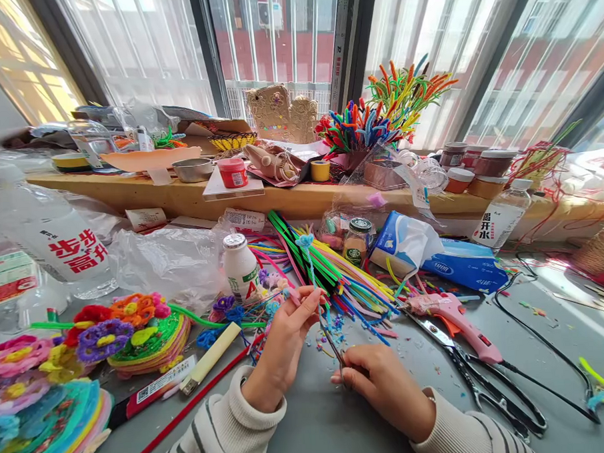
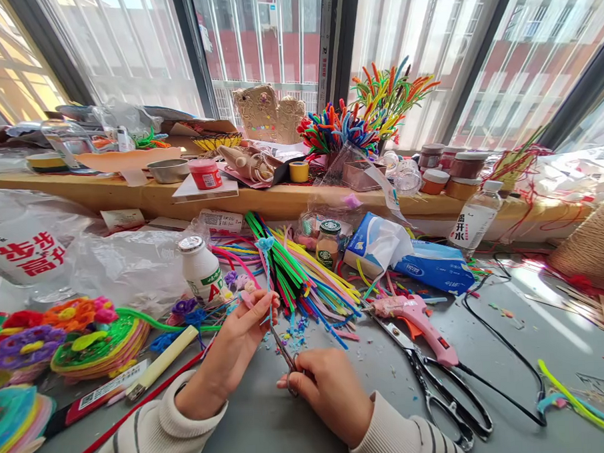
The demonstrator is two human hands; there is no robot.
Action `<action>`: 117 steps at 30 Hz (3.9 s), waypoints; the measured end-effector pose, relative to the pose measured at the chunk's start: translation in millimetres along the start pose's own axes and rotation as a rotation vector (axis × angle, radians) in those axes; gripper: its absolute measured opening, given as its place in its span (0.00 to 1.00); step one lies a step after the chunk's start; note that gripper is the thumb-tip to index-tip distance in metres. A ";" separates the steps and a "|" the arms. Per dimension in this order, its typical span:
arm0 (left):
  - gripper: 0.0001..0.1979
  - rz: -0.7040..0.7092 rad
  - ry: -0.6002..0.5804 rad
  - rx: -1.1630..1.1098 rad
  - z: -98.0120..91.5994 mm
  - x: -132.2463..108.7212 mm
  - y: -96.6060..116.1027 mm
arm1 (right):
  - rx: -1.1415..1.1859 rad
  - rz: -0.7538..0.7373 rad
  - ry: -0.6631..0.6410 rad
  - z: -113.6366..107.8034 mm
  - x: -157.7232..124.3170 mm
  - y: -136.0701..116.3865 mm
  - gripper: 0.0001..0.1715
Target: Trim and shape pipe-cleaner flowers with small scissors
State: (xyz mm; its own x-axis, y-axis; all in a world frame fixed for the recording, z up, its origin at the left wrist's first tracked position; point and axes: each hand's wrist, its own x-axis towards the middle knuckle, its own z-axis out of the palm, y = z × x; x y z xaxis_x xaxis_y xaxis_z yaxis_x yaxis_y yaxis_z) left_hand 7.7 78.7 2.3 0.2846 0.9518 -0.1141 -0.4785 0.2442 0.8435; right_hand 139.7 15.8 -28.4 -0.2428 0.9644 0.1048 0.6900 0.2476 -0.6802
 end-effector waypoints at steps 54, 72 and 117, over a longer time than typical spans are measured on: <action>0.05 -0.107 -0.066 -0.045 1.3 -3.5 -4.6 | 0.600 0.110 0.002 -8.3 1.0 -9.3 0.24; 0.06 -0.164 -0.259 0.244 8.5 -9.6 -4.5 | 0.870 0.191 0.132 -9.0 2.6 -7.7 0.12; 0.05 0.111 0.047 0.125 -1.6 -8.7 0.7 | 0.645 0.043 -0.160 1.2 -6.7 -6.5 0.39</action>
State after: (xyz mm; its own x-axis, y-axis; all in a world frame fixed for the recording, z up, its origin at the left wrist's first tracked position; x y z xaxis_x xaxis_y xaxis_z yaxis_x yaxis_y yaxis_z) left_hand 3.6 70.9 3.1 0.1957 0.9799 -0.0389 -0.3972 0.1154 0.9105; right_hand 136.0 7.6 -25.5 -0.3564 0.9343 -0.0075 0.1669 0.0557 -0.9844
